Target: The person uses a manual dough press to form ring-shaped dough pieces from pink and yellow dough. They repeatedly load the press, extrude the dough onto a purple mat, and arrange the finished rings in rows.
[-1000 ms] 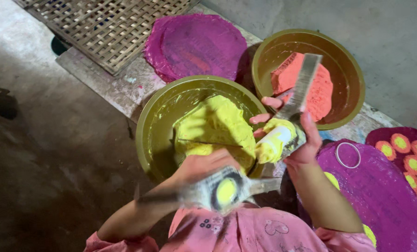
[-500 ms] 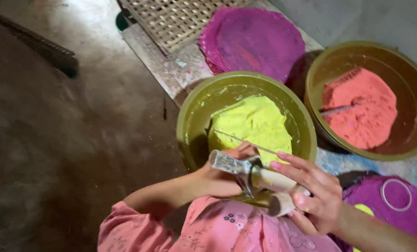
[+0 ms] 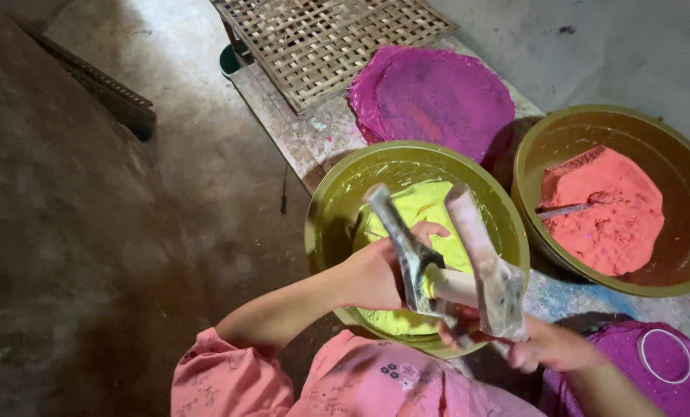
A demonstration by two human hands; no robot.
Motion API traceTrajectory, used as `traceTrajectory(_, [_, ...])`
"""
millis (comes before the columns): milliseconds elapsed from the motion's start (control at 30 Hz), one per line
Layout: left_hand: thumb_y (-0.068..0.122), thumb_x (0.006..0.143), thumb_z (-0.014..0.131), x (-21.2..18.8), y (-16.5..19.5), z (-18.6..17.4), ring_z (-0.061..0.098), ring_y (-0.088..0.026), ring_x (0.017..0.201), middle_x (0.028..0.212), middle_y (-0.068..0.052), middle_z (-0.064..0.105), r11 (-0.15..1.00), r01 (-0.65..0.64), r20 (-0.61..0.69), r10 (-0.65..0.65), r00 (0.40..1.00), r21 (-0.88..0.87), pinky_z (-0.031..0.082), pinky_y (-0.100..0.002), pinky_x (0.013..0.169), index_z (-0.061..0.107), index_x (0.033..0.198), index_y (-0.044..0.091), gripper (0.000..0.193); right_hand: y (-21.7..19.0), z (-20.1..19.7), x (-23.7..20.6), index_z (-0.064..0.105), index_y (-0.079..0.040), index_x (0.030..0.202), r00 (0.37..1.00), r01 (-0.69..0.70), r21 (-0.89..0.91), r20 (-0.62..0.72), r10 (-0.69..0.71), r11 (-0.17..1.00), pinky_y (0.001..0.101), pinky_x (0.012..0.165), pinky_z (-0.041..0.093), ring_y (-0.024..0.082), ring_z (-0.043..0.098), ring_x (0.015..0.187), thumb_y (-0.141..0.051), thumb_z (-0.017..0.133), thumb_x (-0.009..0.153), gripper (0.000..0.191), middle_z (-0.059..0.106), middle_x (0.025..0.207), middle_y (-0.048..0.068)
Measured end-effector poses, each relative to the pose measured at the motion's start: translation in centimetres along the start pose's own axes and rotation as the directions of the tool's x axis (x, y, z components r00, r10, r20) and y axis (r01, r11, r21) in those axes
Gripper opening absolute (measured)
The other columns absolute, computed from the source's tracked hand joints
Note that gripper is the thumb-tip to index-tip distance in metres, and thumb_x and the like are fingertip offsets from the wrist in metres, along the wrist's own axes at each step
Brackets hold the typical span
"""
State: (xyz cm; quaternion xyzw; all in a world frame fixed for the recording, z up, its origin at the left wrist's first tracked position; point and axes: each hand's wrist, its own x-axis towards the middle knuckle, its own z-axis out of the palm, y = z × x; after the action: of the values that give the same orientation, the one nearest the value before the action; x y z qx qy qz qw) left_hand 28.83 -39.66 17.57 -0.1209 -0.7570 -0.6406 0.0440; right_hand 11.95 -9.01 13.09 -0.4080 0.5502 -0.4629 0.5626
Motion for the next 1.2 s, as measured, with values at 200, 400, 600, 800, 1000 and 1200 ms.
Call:
traceTrajectory(200, [0.012,0.072,0.087,2.8,-6.3,-3.7,0.067,-0.022,0.104,0.122,-0.009,0.061,0.887,0.34,-0.154,-0.306,0.94,0.313,0.059,-0.033,0.09,0.028,0.145,0.006,0.095,11.6,1.0,-5.0,0.039,0.0,0.146,0.899,-0.214,0.122,-0.363,0.244,0.969,0.0508,0.084,0.036,0.042,0.045,0.097,-0.031,0.086,0.083,0.084,0.049,0.115,0.027])
traceTrajectory(400, [0.017,0.096,0.074,9.6,-10.8,-4.6,0.073,-0.026,0.083,0.092,-0.013,0.075,0.936,0.335,-0.375,-0.272,0.886,0.113,0.055,-0.036,0.075,0.074,0.103,0.006,0.013,11.7,4.5,-10.7,0.034,-0.003,0.161,0.754,0.163,0.013,-0.647,-0.116,0.987,0.0293,0.088,0.033,0.016,0.042,0.115,-0.027,0.074,0.088,0.087,0.051,0.146,0.009])
traceTrajectory(600, [0.02,0.089,0.078,15.7,-11.0,-2.1,0.07,-0.031,0.088,0.095,-0.008,0.076,0.709,0.218,-0.39,0.088,0.916,0.671,0.053,-0.04,0.07,0.081,0.094,0.017,0.007,15.6,9.1,-17.0,0.036,-0.005,0.162,0.442,0.167,0.288,-0.877,0.19,0.943,0.032,0.069,0.033,0.018,0.043,0.096,-0.024,0.073,0.079,0.093,0.056,0.138,0.01])
traceTrajectory(800, [0.01,0.093,0.063,19.8,-10.0,2.2,0.076,-0.014,0.09,0.099,-0.007,0.081,0.953,0.297,-0.361,-0.256,0.897,0.063,0.06,-0.025,0.082,0.077,0.111,0.009,0.023,17.5,12.9,-21.0,0.037,0.003,0.156,0.225,0.271,0.182,-0.967,0.121,0.945,0.0348,0.099,0.04,0.02,0.054,0.12,-0.027,0.07,0.076,0.092,0.055,0.137,0.011])
traceTrajectory(1000, [0.01,0.098,0.063,23.0,-7.8,8.8,0.074,-0.015,0.098,0.105,-0.007,0.077,0.914,0.331,-0.069,-0.356,0.932,-0.234,0.056,-0.027,0.084,0.071,0.123,0.002,0.027,14.0,14.4,-22.7,0.03,0.003,0.157,0.29,0.542,0.022,-0.943,-0.162,0.84,0.0427,0.113,0.038,0.03,0.056,0.133,-0.029,0.072,0.082,0.091,0.052,0.146,0.023])
traceTrajectory(1200, [-0.002,0.096,0.049,22.9,-8.2,17.5,0.072,-0.031,0.111,0.137,-0.021,0.056,0.546,0.507,0.208,-0.517,0.83,-0.667,0.059,-0.04,0.1,0.008,0.159,0.018,0.078,14.2,17.0,-25.9,0.027,0.001,0.16,0.115,0.482,0.054,-0.993,-0.002,0.874,0.0469,0.116,0.035,0.034,0.052,0.137,-0.027,0.069,0.084,0.091,0.045,0.154,0.023])
